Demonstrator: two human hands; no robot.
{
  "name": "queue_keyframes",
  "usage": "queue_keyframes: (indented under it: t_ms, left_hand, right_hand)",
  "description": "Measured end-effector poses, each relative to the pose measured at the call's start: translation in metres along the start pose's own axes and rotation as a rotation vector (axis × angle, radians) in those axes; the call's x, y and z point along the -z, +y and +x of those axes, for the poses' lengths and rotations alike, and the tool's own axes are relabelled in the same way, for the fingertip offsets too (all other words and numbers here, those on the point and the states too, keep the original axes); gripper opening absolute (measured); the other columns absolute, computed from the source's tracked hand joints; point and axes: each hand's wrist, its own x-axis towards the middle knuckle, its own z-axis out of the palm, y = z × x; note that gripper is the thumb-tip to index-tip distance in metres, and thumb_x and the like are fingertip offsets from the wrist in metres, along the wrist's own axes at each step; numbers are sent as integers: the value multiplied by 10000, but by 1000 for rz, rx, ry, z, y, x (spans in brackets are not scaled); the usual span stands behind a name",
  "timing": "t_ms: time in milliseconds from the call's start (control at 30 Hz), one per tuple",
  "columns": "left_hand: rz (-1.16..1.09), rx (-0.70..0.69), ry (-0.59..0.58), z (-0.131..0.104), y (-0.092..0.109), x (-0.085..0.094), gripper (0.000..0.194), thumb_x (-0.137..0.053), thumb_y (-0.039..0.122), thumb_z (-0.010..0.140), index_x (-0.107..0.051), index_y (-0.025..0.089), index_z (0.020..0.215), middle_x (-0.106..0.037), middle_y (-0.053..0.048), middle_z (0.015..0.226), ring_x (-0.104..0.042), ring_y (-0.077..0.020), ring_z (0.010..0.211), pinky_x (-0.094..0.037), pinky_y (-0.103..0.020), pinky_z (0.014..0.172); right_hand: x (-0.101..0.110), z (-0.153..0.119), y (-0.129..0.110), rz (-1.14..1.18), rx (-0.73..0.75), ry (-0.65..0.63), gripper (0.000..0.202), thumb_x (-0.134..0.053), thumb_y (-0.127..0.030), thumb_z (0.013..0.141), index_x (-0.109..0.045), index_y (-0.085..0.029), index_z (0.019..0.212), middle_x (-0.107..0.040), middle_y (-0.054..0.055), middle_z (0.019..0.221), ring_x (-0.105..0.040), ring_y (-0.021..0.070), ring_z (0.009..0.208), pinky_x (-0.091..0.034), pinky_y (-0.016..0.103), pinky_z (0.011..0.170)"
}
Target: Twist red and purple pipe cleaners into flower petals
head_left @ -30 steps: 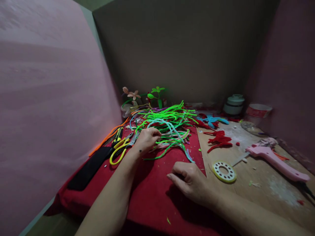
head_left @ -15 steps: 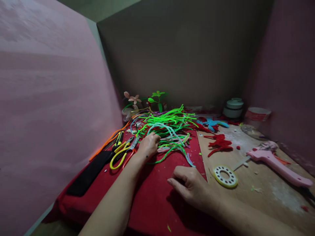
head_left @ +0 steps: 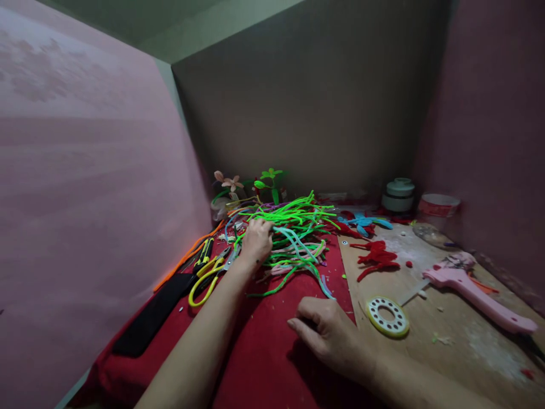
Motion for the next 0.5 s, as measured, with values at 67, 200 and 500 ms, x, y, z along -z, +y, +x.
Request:
queue_keyframes:
  t_ms: [67,200,500]
  left_hand:
    - [2,-28,-50,-2,1,-6,228,-467,175,804,-673,190,900,-622,-78,875,-499,-215,884,-417,-329,819]
    - [0,-42,-90,-11,1,-12,243,-444,193,826,-678,202,896,-627,-69,884,-501,-198,865,-417,-306,801]
    - [0,28,-62,-12,-4,-9,259,-436,282,849,-666,187,922,-647,-65,928,-531,-191,886,-399,-301,831]
  right_hand:
    - [0,0,0,-1,0,2,279,-497,-227,811,-372,-177,567,-442,-29,559,-397,84,533,-245,227,515]
    - [0,0,2,11,7,3,277,-501,-233,813,-382,-177,569,-450,-29,560,-404,84,535,-251,229,519]
    - [-1,0,2,3,-11,-14,285,-497,-247,815,-363,-177,575,-444,-32,566,-394,81,540,-247,225,523]
